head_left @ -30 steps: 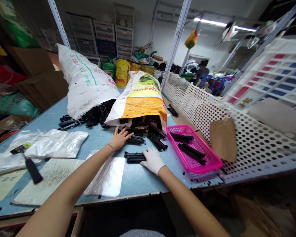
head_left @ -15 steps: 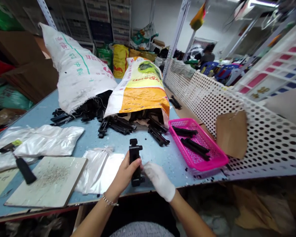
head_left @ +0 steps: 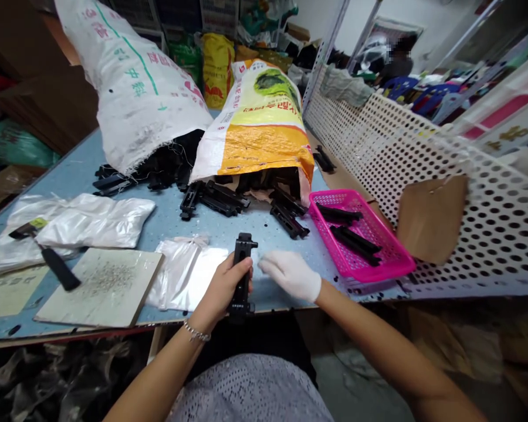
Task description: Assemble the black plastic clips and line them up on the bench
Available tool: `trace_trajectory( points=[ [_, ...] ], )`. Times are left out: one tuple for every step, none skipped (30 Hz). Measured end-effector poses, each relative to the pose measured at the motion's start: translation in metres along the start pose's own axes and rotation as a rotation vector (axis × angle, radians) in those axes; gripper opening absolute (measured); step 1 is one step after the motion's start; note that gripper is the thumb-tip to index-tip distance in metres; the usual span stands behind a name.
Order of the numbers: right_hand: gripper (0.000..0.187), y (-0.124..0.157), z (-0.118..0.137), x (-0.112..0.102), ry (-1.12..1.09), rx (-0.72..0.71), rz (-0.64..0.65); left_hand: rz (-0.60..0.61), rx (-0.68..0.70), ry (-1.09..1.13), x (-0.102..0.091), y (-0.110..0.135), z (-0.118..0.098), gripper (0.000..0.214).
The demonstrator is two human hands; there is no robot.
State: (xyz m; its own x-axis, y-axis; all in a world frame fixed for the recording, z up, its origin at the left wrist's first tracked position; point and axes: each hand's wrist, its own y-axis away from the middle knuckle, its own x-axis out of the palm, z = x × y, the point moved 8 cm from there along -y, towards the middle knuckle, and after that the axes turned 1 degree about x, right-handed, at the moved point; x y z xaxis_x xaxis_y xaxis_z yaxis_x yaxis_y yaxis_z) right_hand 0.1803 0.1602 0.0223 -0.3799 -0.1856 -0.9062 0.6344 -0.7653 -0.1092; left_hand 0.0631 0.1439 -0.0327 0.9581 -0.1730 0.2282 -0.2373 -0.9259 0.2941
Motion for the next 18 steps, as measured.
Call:
trace_trajectory(
  points=[
    [0.036, 0.005, 0.010, 0.006, -0.003, -0.046, 0.041, -0.017, 0.004, 0.019, -0.002, -0.003, -0.002, 0.036],
    [0.033, 0.010, 0.022, 0.012, 0.026, -0.103, 0.076, -0.024, 0.000, 0.035, -0.004, -0.004, -0.003, 0.037],
    [0.031, 0.016, 0.033, 0.018, 0.079, -0.156, 0.098, -0.024, -0.010, 0.051, -0.004, -0.006, -0.003, 0.038],
    [0.032, 0.022, 0.042, 0.022, 0.144, -0.197, 0.107, -0.022, -0.024, 0.074, -0.004, -0.006, -0.002, 0.038],
    [0.032, 0.026, 0.050, 0.025, 0.210, -0.233, 0.104, -0.020, -0.043, 0.102, -0.004, -0.006, 0.000, 0.039],
    [0.033, 0.030, 0.055, 0.027, 0.269, -0.267, 0.092, -0.017, -0.066, 0.136, -0.002, -0.007, 0.003, 0.040],
    [0.032, 0.032, 0.060, 0.028, 0.313, -0.303, 0.076, -0.010, -0.095, 0.176, 0.000, -0.007, 0.008, 0.041],
    [0.030, 0.034, 0.063, 0.028, 0.345, -0.339, 0.056, 0.003, -0.130, 0.221, 0.004, -0.007, 0.013, 0.042],
    [0.029, 0.035, 0.065, 0.027, 0.368, -0.378, 0.036, 0.021, -0.177, 0.272, 0.008, -0.007, 0.020, 0.044],
    [0.027, 0.035, 0.067, 0.025, 0.384, -0.422, 0.018, 0.039, -0.237, 0.326, 0.013, -0.006, 0.027, 0.045],
    [0.027, 0.036, 0.069, 0.023, 0.394, -0.466, 0.008, 0.057, -0.304, 0.381, 0.018, -0.005, 0.035, 0.046],
    [0.027, 0.036, 0.071, 0.021, 0.396, -0.502, 0.006, 0.072, -0.369, 0.433, 0.023, -0.004, 0.041, 0.047],
    [0.027, 0.035, 0.072, 0.019, 0.392, -0.523, 0.015, 0.081, -0.416, 0.472, 0.027, -0.003, 0.046, 0.048],
    [0.028, 0.034, 0.071, 0.018, 0.381, -0.518, 0.033, 0.083, -0.435, 0.498, 0.029, -0.002, 0.047, 0.049],
    [0.030, 0.032, 0.070, 0.018, 0.360, -0.487, 0.061, 0.077, -0.417, 0.506, 0.029, -0.002, 0.045, 0.048],
    [0.031, 0.031, 0.067, 0.019, 0.326, -0.430, 0.097, 0.065, -0.371, 0.497, 0.028, -0.002, 0.041, 0.048],
    [0.032, 0.030, 0.064, 0.021, 0.270, -0.352, 0.137, 0.052, -0.312, 0.470, 0.025, -0.001, 0.034, 0.046],
    [0.032, 0.030, 0.061, 0.025, 0.188, -0.261, 0.174, 0.042, -0.251, 0.425, 0.023, 0.000, 0.028, 0.044]
  ],
)
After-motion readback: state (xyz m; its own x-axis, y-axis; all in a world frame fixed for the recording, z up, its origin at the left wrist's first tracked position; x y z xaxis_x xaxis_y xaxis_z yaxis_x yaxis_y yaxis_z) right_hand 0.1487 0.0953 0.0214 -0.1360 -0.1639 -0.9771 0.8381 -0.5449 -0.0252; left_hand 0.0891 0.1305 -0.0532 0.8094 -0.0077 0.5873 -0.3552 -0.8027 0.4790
